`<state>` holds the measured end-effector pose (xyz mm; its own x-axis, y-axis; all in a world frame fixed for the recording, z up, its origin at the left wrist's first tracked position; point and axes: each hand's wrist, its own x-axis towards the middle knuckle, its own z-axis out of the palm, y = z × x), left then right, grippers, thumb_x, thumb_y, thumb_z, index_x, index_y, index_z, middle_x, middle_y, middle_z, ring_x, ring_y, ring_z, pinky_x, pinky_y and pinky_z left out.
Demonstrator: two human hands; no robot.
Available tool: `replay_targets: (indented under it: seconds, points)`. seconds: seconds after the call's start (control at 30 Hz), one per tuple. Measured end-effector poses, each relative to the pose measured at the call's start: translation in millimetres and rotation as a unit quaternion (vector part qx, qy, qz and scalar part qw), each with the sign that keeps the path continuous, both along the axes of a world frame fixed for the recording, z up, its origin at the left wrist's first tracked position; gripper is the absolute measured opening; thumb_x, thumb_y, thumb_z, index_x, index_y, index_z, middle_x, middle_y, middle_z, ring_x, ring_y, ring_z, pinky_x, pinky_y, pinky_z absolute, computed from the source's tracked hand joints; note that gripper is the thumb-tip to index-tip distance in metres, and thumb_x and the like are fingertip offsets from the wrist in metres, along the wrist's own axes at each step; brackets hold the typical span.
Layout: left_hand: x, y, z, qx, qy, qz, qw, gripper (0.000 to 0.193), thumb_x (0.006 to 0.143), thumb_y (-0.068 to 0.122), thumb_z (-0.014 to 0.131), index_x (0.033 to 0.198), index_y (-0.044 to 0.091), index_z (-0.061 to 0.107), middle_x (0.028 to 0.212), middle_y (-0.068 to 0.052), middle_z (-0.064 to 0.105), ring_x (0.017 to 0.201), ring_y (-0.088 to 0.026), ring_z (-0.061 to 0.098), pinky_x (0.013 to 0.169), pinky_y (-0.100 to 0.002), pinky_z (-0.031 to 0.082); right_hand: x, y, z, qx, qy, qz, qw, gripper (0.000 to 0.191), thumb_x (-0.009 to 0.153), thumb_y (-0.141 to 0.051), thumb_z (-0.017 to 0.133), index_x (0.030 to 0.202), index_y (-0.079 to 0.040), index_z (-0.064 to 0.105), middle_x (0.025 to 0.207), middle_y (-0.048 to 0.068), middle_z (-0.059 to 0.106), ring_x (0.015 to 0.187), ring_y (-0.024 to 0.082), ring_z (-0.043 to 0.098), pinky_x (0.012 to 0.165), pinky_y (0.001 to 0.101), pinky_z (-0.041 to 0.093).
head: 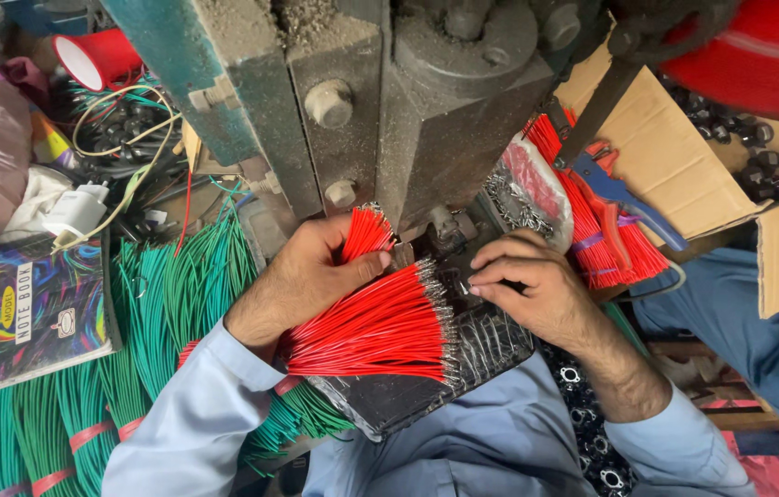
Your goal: The person sits at a bench-mounted crimping press and attaches metal terminal connectors to the ends of red insulated wires. They hold a bundle of finished wires in one hand, feed a stripped wire end and a connector into the press die, operate the press to crimp the terminal, and add the finished wire to the bundle, repeating the cycle.
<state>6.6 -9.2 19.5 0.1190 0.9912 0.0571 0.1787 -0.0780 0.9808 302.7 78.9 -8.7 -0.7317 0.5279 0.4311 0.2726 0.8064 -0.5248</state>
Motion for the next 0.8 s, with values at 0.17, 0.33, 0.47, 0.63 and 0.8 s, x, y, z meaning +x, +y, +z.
replay_targets:
  seconds: [0.17,0.33,0.47,0.63,0.8]
  points:
    - [-2,1,-4,-0.005,-0.038,-0.013,0.999,0.016,0.096,0.015,0.071,0.104,0.001,0.070,0.084,0.005,0.067,0.079,-0.003,0.058,0.070,-0.026,0.054,-11,4,-17,-0.281,0.148,0.037,0.948,0.008,0.100,-0.003,0.064,0.108,-0.001,0.063,0.106,0.008,0.071,0.095,0.013,0.067,0.086,0.0283,0.056]
    - [-1,1,-4,0.007,-0.005,-0.004,1.000,0.016,0.098,0.015,0.069,0.104,0.001,0.069,0.083,0.004,0.068,0.079,-0.003,0.059,0.070,-0.025,0.054,-38,12,-16,-0.327,0.181,-0.030,0.927,0.013,0.102,-0.003,0.061,0.110,0.004,0.067,0.095,0.008,0.074,0.086,0.012,0.069,0.080,0.0283,0.058]
    - [0,1,-2,0.008,0.018,0.013,1.000,0.016,0.096,0.015,0.068,0.103,0.001,0.070,0.081,0.003,0.069,0.077,-0.004,0.061,0.069,-0.026,0.055,-56,3,-13,-0.235,0.155,-0.017,0.959,0.012,0.101,-0.004,0.064,0.109,0.004,0.067,0.095,0.004,0.071,0.090,0.009,0.065,0.082,0.0256,0.055]
    - [1,2,0,0.011,0.009,0.012,1.000,0.017,0.097,0.015,0.067,0.105,0.001,0.070,0.082,0.003,0.070,0.078,-0.003,0.059,0.069,-0.026,0.054,-64,8,-12,-0.274,0.168,-0.021,0.947,0.009,0.097,-0.008,0.071,0.099,0.000,0.069,0.088,-0.002,0.070,0.083,0.004,0.062,0.074,0.0227,0.053]
    - [0,1,2,-0.010,0.014,0.012,1.000,0.017,0.097,0.017,0.067,0.102,0.000,0.070,0.080,0.002,0.069,0.076,-0.004,0.059,0.068,-0.026,0.054,-66,11,-18,-0.257,0.129,-0.044,0.957,0.012,0.095,-0.009,0.074,0.087,0.000,0.070,0.075,-0.004,0.064,0.072,0.002,0.056,0.062,0.0224,0.049]
